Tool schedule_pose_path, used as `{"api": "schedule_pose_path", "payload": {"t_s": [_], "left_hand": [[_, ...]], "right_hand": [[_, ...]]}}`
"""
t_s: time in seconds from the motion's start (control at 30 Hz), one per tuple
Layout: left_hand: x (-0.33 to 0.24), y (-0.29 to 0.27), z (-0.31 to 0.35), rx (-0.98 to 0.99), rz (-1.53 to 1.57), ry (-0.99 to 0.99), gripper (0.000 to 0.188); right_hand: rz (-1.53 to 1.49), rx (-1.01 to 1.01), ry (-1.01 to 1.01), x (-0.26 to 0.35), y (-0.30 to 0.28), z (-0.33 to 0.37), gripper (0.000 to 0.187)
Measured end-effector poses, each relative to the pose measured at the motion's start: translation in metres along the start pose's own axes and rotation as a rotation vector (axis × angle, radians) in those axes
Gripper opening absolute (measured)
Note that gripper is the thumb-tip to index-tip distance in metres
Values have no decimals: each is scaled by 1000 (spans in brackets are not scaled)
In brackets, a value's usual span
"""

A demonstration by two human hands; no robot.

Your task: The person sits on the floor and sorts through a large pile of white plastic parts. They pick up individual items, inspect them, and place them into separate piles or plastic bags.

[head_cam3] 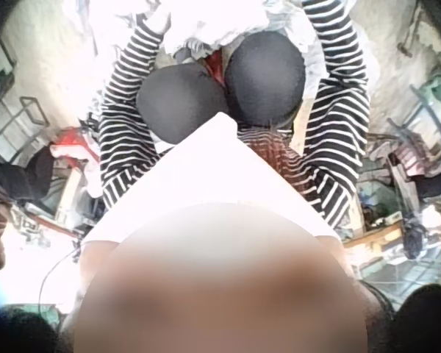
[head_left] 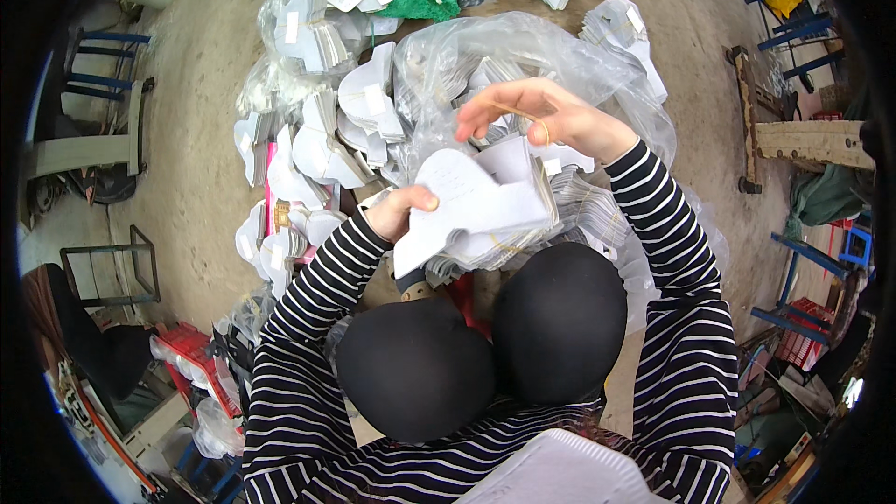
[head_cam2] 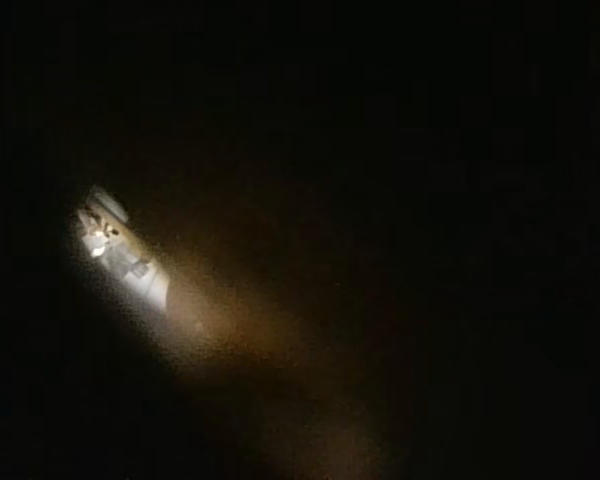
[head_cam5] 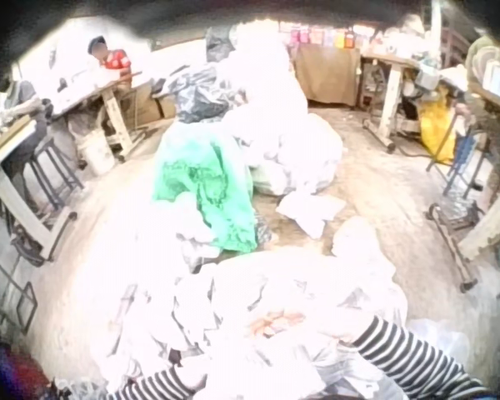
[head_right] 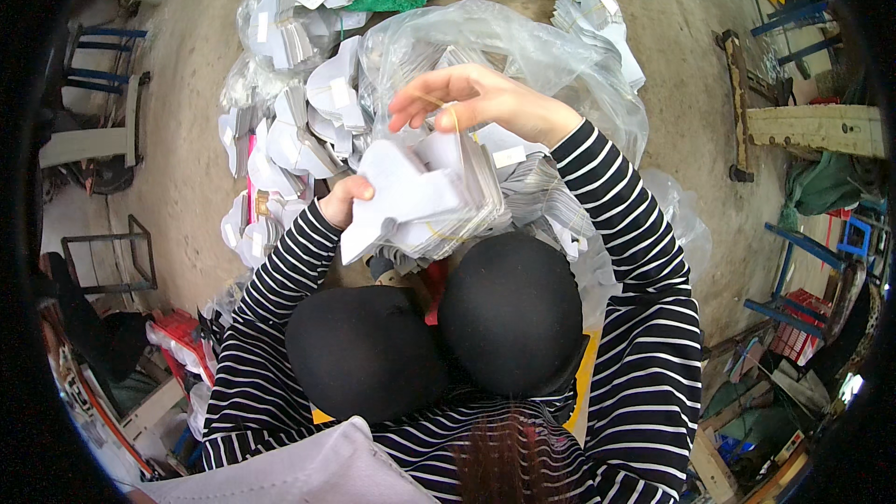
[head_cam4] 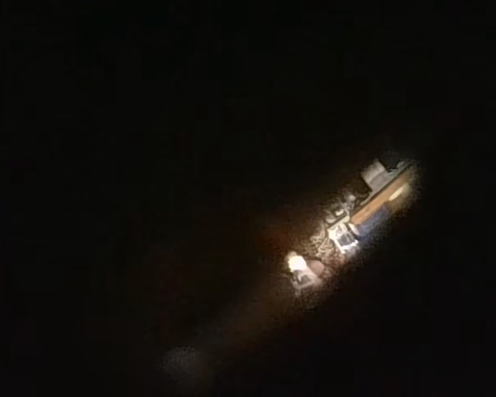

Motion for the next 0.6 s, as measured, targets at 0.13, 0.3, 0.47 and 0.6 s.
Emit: {"api": "schedule_pose_path", "payload": {"t_s": [0.13,0.3,0.47,0.6], "left_hand": [[0,-2,-2,-145,-5,-24,69],[-10,2,4,-338,-22,25,62],[-35,10,0,-353,206,307,67],[-59,5,4,-319,325,559,77]], "right_hand": [[113,110,-73,35,14,0,75],[157,143,-128,80,32,9,29],[200,48,29,59,51,33,21],[-356,-187,110,30,33,59,15]]}}
Point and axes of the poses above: each hand's wrist, its own z-axis away from the middle knuckle, its own y-axis out of the palm, x = y × z, the point moved 9 cm from there along -z, towards the middle knuckle, and after that the axes turned 2 degrees about -y, right-handed, at the moved point
